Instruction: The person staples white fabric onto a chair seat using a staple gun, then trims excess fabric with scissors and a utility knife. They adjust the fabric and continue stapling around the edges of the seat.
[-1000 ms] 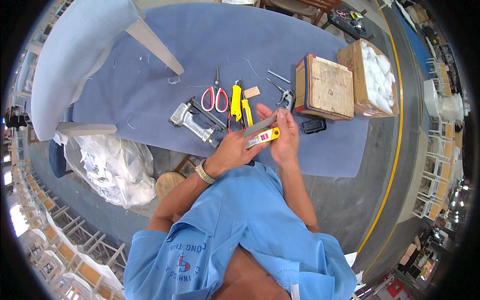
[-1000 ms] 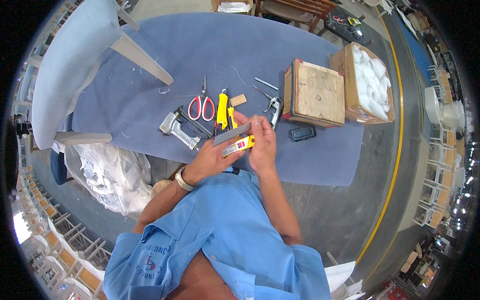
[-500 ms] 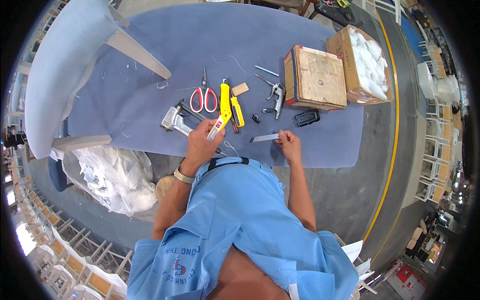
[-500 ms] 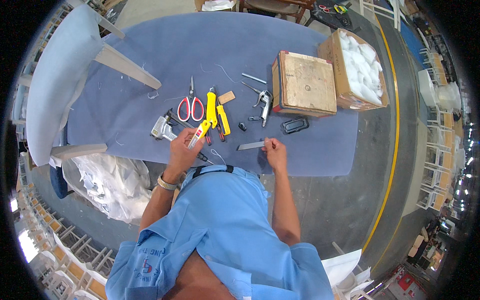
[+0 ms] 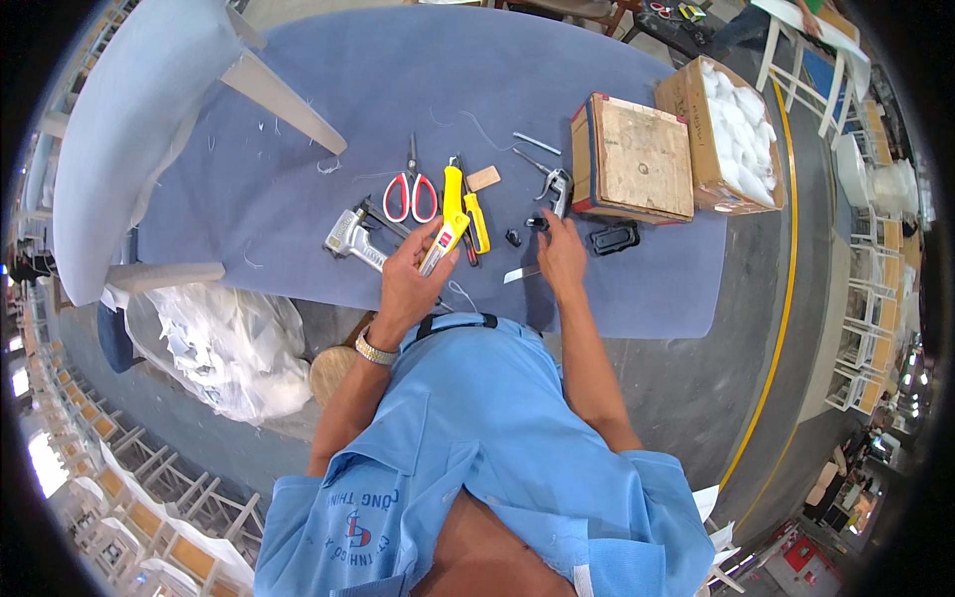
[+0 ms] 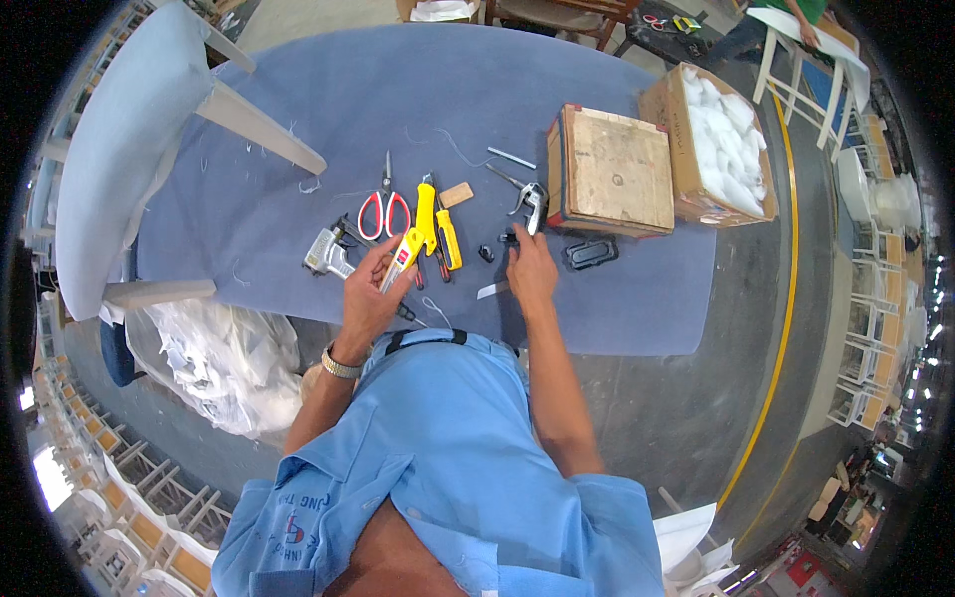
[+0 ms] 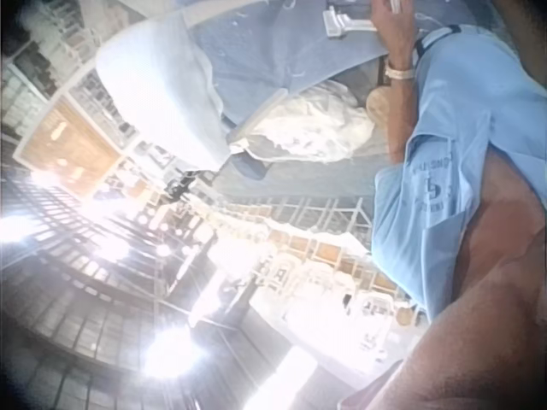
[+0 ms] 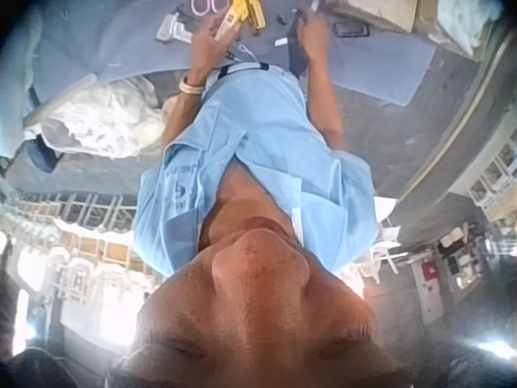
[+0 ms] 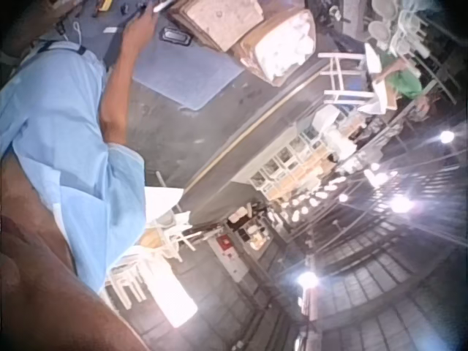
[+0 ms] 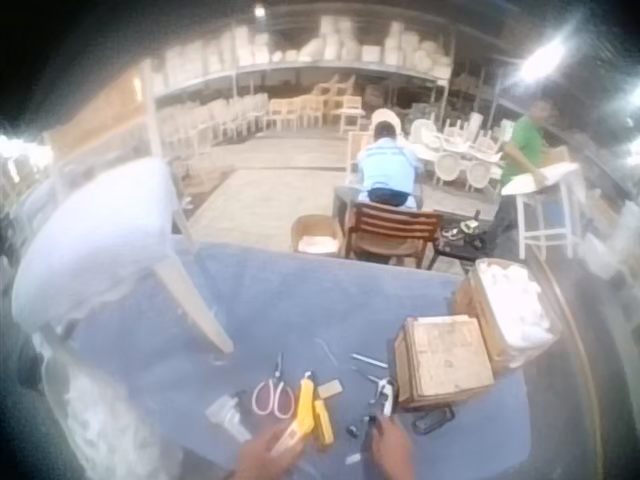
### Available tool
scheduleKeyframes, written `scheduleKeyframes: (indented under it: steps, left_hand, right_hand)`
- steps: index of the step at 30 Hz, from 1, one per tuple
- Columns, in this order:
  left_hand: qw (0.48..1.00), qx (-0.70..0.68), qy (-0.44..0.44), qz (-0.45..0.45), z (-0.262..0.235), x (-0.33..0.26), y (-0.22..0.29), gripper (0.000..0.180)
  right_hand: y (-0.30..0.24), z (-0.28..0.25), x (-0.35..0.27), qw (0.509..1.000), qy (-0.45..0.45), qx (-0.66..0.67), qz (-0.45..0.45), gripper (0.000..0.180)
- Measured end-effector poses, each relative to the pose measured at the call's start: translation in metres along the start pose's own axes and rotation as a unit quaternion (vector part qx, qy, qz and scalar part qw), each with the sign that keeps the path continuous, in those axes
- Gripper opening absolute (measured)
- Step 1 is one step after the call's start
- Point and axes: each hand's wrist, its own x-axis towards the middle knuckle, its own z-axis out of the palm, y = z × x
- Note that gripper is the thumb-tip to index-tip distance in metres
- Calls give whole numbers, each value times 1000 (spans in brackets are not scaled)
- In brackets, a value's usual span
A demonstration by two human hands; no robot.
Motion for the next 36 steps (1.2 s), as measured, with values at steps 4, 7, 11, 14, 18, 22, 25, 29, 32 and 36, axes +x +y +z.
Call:
scheduleKeyframes:
  steps: [4,7,11,14,18,22,25,29,32,36]
  left_hand:
    - [996,86,-33,1,-11,-1,-2,43]
    - [992,117,-40,-2,-15,-4,4,41]
    - [989,138,-43,-36,-16,-6,0,39]
    - [989,129,-63,-36,-10,-3,-2,38]
    - [987,129,-94,-2,1,4,11,37]
    - [978,157,-120,62,6,11,17,39]
    - [979,149,-135,38,5,12,19,40]
    - [982,144,-106,54,5,11,14,42]
    - [981,153,-94,75,5,11,10,44]
    - [982,132,-117,65,1,15,8,47]
  right_hand:
    - [5,7,15,996,-54,-65,-26,27]
    - [25,1,22,993,8,-35,-108,25]
    - [45,-34,18,967,-60,240,62,19]
    - [75,-36,5,912,-109,363,156,19]
    - [65,-38,-9,981,-180,59,-48,20]
    - [50,-33,-6,972,-219,-58,-65,18]
    - [49,-32,1,965,-242,-78,-71,19]
    - [52,-35,15,951,-280,-93,-91,16]
    - [54,-42,16,941,-319,-56,-98,15]
    - [45,-65,13,916,-387,48,-97,15]
